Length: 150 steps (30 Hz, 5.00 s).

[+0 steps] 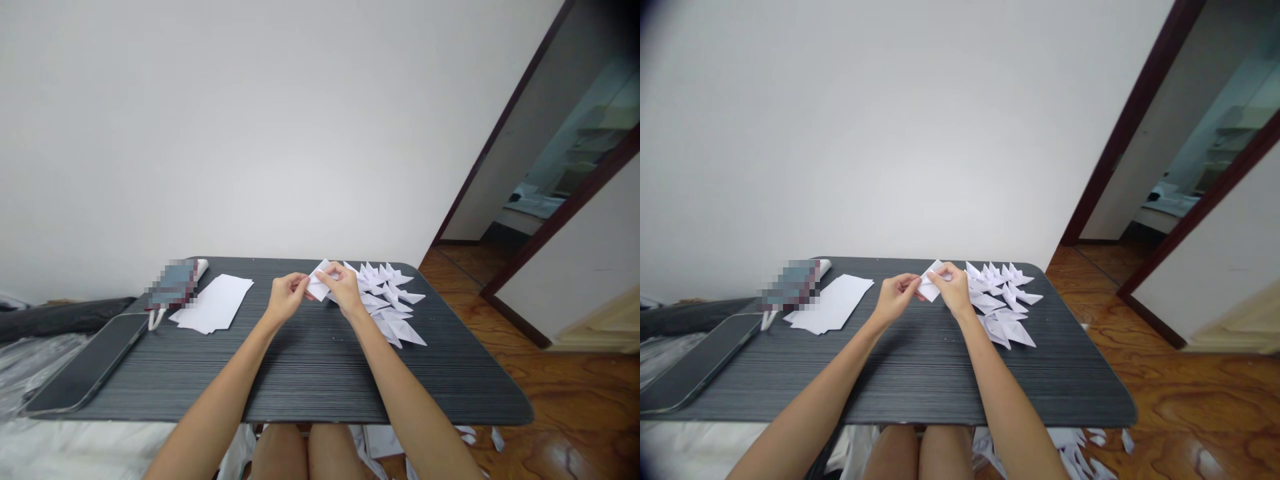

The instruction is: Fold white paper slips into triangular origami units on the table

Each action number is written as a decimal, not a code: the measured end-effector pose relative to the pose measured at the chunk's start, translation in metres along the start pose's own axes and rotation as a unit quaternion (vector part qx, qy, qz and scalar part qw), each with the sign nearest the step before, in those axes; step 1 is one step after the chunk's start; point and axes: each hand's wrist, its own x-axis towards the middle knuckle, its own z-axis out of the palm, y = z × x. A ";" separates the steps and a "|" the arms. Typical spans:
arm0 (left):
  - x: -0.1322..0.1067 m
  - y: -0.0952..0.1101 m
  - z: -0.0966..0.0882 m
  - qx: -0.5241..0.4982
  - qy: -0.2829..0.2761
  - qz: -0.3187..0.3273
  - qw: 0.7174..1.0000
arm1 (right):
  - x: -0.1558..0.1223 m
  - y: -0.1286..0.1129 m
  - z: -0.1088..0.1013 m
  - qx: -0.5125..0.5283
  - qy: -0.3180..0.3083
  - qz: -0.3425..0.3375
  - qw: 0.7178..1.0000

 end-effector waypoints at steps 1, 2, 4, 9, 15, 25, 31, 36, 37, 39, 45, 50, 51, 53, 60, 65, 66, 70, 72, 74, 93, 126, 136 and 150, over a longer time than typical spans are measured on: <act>0.000 0.001 0.000 -0.012 0.004 -0.006 1.000 | 0.001 0.002 0.000 0.006 0.007 0.008 1.000; 0.000 0.001 0.001 -0.026 0.006 -0.011 1.000 | 0.001 0.003 0.000 0.017 0.010 0.020 1.000; 0.000 0.002 0.001 -0.048 0.006 -0.017 0.999 | 0.001 0.005 0.000 0.052 -0.002 0.051 0.997; -0.001 0.007 0.001 -0.065 0.008 -0.026 0.997 | -0.001 0.002 -0.002 0.128 -0.050 0.081 0.987; -0.002 0.008 -0.003 -0.031 -0.003 -0.007 0.999 | 0.006 0.007 -0.009 0.079 -0.059 0.028 0.995; 0.001 -0.001 -0.022 0.319 -0.064 0.181 0.928 | 0.006 0.006 -0.019 -0.068 -0.137 0.080 0.985; 0.000 0.003 -0.019 0.287 -0.086 0.102 0.949 | 0.001 -0.005 -0.020 -0.172 -0.214 -0.014 0.961; 0.000 0.003 -0.017 0.157 -0.107 0.005 0.982 | -0.001 -0.007 -0.019 -0.102 -0.247 0.045 0.962; 0.001 0.004 -0.017 0.103 -0.116 -0.027 0.987 | -0.001 -0.007 -0.020 -0.092 -0.249 0.050 0.963; 0.003 0.006 -0.017 -0.007 -0.142 -0.086 0.986 | -0.001 -0.009 -0.021 -0.085 -0.244 0.040 0.965; 0.004 0.012 -0.019 -0.128 -0.164 -0.152 0.966 | 0.000 -0.012 -0.022 -0.092 -0.239 -0.005 0.967; 0.004 0.011 -0.021 -0.126 -0.168 -0.152 0.966 | -0.001 -0.016 -0.023 -0.113 -0.241 -0.013 0.964; 0.004 0.011 -0.022 -0.122 -0.172 -0.150 0.966 | -0.001 -0.017 -0.023 -0.119 -0.244 -0.014 0.962; 0.004 0.011 -0.022 -0.113 -0.180 -0.143 0.966 | -0.002 -0.018 -0.024 -0.128 -0.249 -0.017 0.960; 0.003 0.009 -0.018 -0.085 -0.187 -0.119 0.971 | 0.001 -0.011 -0.028 -0.169 -0.289 -0.074 0.940; 0.003 0.006 -0.016 -0.049 -0.170 -0.090 0.980 | -0.001 -0.022 -0.030 -0.164 -0.317 -0.053 0.933; 0.003 0.006 -0.016 -0.041 -0.163 -0.083 0.982 | -0.002 -0.025 -0.030 -0.163 -0.309 -0.035 0.936; 0.002 0.007 -0.014 -0.023 -0.137 -0.066 0.988 | 0.000 -0.024 -0.030 -0.172 -0.222 0.015 0.960; 0.001 0.008 -0.014 -0.020 -0.133 -0.061 0.989 | 0.001 -0.018 -0.029 -0.177 -0.216 0.015 0.960; 0.001 0.008 -0.014 -0.016 -0.139 -0.060 0.988 | 0.002 -0.014 -0.029 -0.178 -0.233 0.006 0.956; 0.000 -0.003 -0.011 0.053 -0.161 -0.049 0.984 | 0.002 -0.006 -0.026 -0.259 -0.242 -0.091 0.931; 0.012 -0.019 -0.017 0.055 -0.059 -0.042 0.996 | -0.004 0.027 0.000 0.142 -0.212 0.239 0.937; 0.008 -0.039 -0.021 0.352 -0.083 0.005 0.932 | -0.007 0.044 0.008 -0.342 -0.163 0.020 0.925; -0.022 -0.031 -0.038 0.454 -0.245 0.158 0.842 | -0.032 0.044 0.015 -0.525 -0.226 -0.128 0.811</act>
